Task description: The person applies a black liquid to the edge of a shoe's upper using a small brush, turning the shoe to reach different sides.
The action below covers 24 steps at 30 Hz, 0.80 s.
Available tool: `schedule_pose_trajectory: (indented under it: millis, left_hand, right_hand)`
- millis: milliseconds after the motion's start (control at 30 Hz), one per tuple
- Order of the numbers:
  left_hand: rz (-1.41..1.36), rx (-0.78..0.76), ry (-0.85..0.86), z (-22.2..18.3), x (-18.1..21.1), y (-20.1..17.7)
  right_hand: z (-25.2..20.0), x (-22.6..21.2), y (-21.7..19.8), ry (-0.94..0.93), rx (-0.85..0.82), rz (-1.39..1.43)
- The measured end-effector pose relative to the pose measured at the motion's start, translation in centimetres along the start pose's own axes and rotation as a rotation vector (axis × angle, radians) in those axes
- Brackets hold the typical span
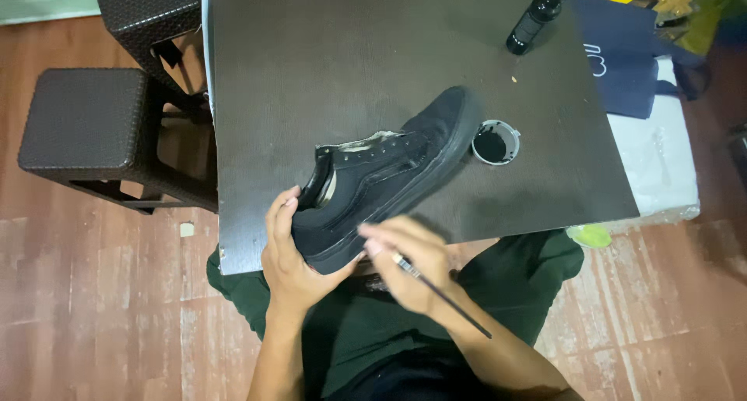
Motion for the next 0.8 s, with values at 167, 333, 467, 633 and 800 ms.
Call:
schedule_pose_trajectory:
  millis: [167, 333, 467, 633, 800]
  left_hand:
    - [-0.016, -0.005, 0.010, -0.1, -0.2, 0.0]
    - [-0.033, -0.013, -0.005, 0.3, 0.4, -0.1]
    - [-0.020, -0.010, 0.009, 0.0, 0.2, 0.1]
    - [-0.019, -0.026, 0.043, -0.3, -0.3, 0.4]
    - [-0.014, -0.014, 0.020, -0.1, 0.1, 0.2]
  right_hand:
    - [0.4, -0.3, 0.6, -0.033, -0.092, 0.094]
    - [2.8, 0.6, -6.6, -0.084, 0.205, -0.318]
    - [1.0, 1.0, -4.6, -0.103, 0.192, -0.333]
    - [0.4, -2.0, 1.0, -0.015, -0.097, 0.074]
    - [1.2, -0.9, -0.4, -0.082, -0.044, 0.034]
Point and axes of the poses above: each hand's wrist, its own z-axis towards the middle knuckle, its own y-axis out of the palm, x = y × z, the point moved 10 cm from there along z, towards the middle knuckle
